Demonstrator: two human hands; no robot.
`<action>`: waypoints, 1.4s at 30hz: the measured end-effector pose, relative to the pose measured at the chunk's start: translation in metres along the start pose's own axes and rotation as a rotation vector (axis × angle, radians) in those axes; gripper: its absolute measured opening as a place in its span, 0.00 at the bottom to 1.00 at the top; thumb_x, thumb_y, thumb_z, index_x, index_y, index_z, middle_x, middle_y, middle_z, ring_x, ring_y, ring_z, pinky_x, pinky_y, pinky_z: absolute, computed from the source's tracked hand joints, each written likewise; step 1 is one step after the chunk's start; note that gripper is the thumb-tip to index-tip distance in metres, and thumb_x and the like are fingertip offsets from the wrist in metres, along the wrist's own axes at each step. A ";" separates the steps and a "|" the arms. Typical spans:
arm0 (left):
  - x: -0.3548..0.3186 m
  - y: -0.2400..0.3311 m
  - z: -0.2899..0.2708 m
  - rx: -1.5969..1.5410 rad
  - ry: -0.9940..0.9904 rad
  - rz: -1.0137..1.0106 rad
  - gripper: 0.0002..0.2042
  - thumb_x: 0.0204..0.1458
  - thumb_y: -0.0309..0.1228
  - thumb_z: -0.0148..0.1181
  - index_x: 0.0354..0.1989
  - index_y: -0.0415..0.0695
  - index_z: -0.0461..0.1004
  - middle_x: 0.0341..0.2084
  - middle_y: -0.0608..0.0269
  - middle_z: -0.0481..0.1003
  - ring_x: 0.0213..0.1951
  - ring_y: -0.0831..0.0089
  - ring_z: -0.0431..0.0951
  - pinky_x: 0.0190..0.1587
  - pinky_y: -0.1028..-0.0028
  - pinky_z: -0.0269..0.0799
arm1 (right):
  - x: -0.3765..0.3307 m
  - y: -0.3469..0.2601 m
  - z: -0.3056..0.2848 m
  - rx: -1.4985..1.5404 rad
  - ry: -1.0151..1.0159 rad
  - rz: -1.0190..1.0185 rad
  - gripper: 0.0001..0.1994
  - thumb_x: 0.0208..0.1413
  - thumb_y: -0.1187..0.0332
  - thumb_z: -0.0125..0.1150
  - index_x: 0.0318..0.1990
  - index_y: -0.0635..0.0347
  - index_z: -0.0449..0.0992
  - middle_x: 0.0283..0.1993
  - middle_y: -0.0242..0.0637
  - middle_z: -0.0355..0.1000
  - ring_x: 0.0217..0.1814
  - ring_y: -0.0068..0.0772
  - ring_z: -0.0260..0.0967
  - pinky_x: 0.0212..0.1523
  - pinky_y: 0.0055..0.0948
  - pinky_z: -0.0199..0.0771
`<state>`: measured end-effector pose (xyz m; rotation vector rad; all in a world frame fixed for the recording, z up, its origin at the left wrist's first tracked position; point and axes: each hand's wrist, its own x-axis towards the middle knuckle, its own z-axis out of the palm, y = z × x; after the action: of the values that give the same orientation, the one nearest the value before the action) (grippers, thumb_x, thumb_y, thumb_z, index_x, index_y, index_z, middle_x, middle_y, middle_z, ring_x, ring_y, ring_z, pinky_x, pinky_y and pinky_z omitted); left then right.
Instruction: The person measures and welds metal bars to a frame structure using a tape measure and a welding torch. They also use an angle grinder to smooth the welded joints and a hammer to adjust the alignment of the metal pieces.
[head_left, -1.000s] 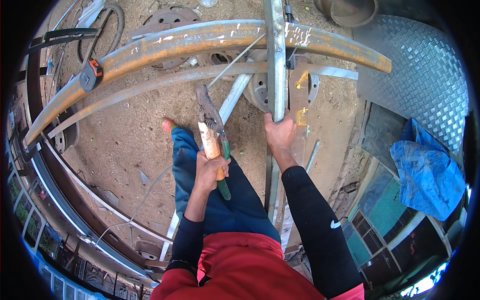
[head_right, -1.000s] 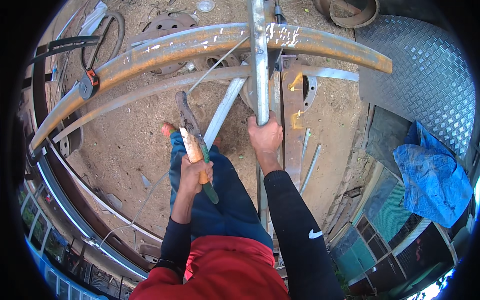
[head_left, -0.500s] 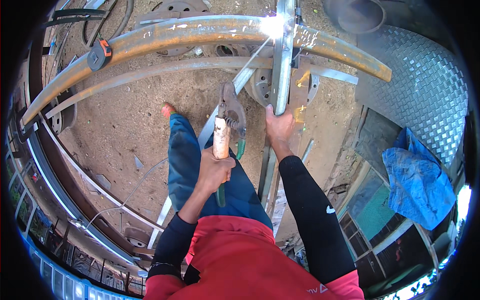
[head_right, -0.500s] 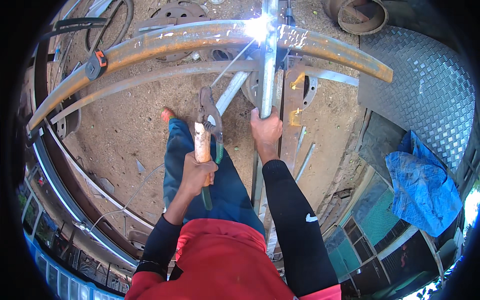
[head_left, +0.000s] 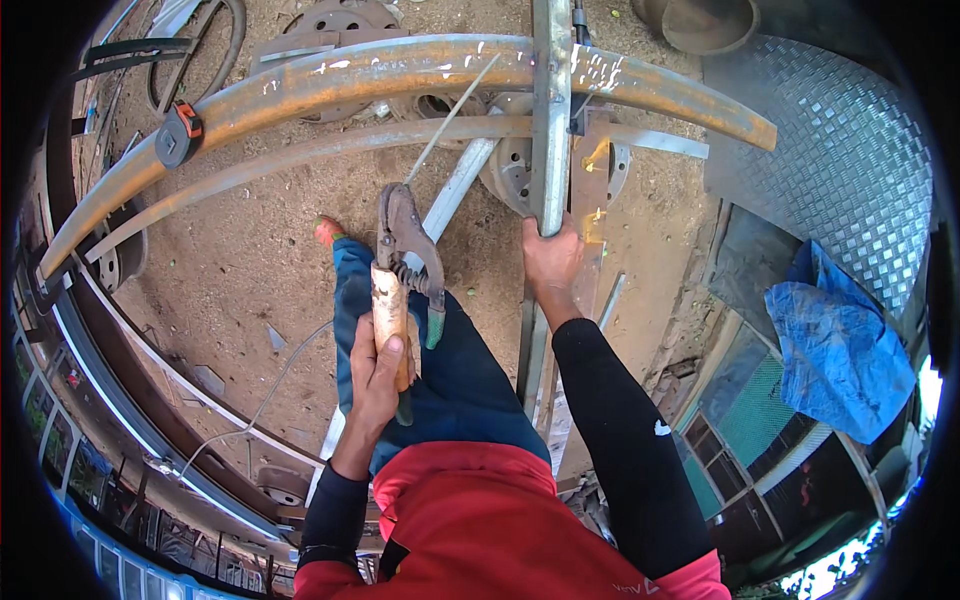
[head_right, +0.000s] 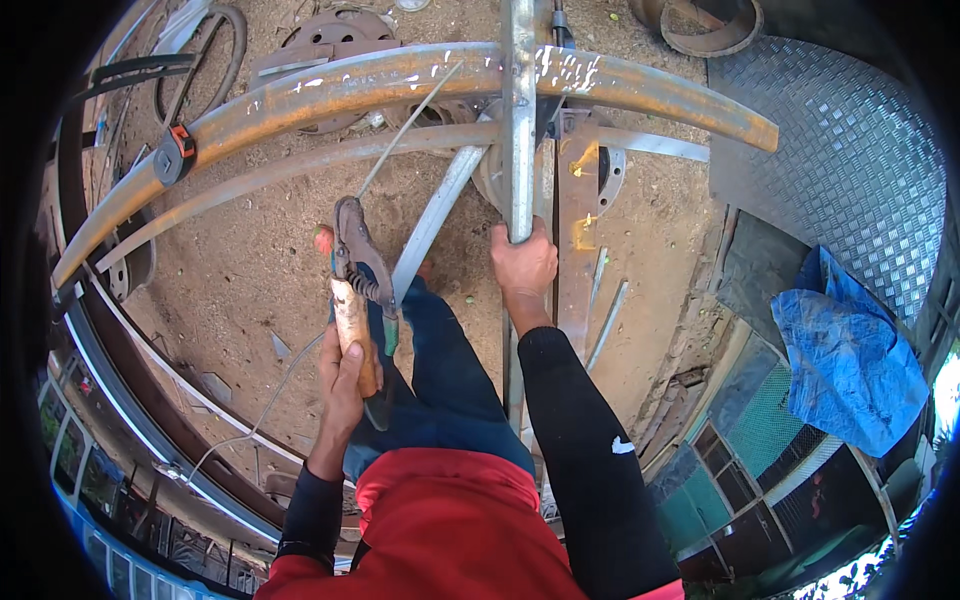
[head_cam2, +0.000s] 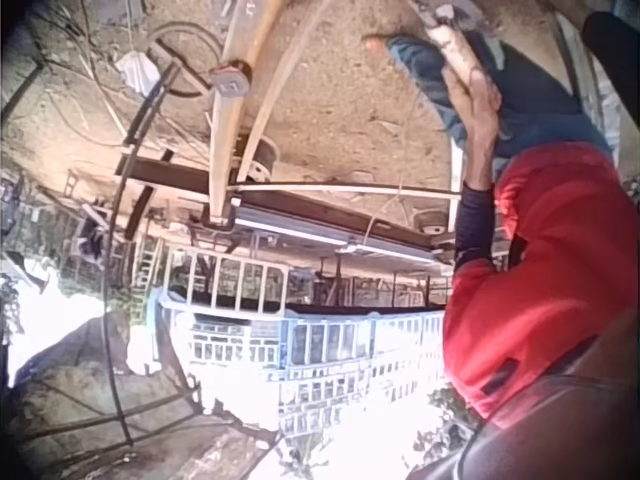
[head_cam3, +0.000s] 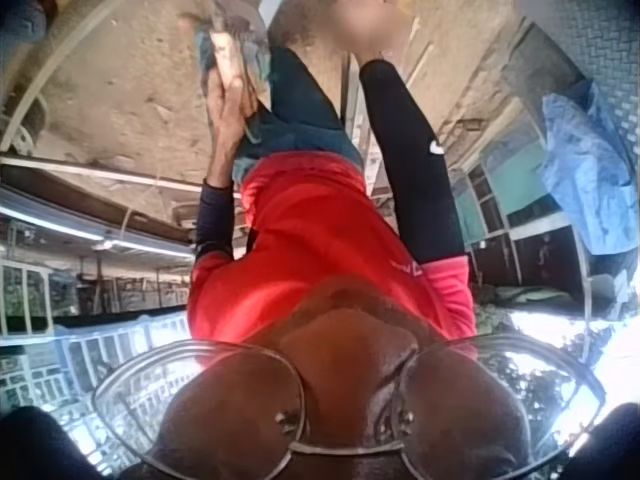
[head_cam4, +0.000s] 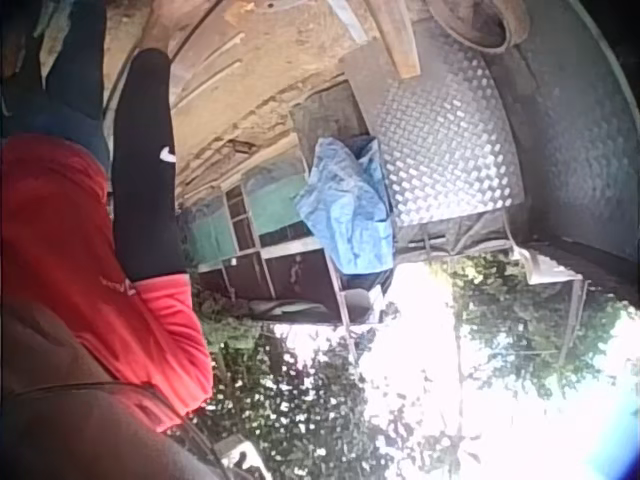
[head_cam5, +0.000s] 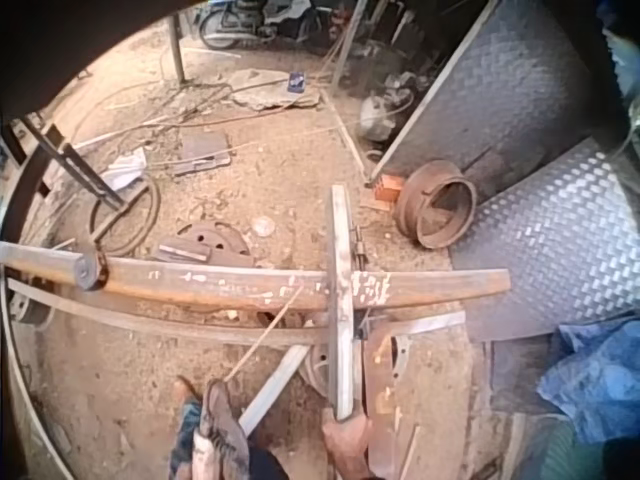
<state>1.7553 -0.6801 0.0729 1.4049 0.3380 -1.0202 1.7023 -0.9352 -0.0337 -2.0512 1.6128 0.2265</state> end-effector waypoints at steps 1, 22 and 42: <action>0.002 0.001 0.000 0.000 -0.005 -0.001 0.17 0.63 0.38 0.51 0.53 0.40 0.62 0.25 0.64 0.68 0.20 0.80 0.68 0.21 0.80 0.66 | -0.001 -0.001 0.000 0.003 0.005 -0.004 0.22 0.46 0.54 0.62 0.43 0.62 0.77 0.33 0.58 0.77 0.41 0.62 0.75 0.47 0.50 0.73; 0.021 -0.001 0.020 0.188 -0.013 0.092 0.21 0.63 0.41 0.54 0.55 0.36 0.65 0.20 0.69 0.68 0.18 0.84 0.66 0.18 0.80 0.62 | 0.003 0.008 0.005 0.021 -0.031 0.009 0.23 0.47 0.53 0.64 0.44 0.62 0.77 0.35 0.57 0.77 0.41 0.61 0.75 0.48 0.50 0.73; 0.025 -0.005 0.020 0.070 -0.042 0.043 0.19 0.63 0.39 0.53 0.54 0.37 0.66 0.20 0.69 0.66 0.17 0.84 0.66 0.18 0.81 0.62 | 0.004 0.013 0.010 0.021 0.030 -0.051 0.22 0.47 0.54 0.62 0.41 0.63 0.77 0.33 0.58 0.77 0.40 0.62 0.75 0.45 0.51 0.73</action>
<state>1.7585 -0.7076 0.0553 1.4452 0.2420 -1.0331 1.6931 -0.9361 -0.0482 -2.0858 1.5714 0.1609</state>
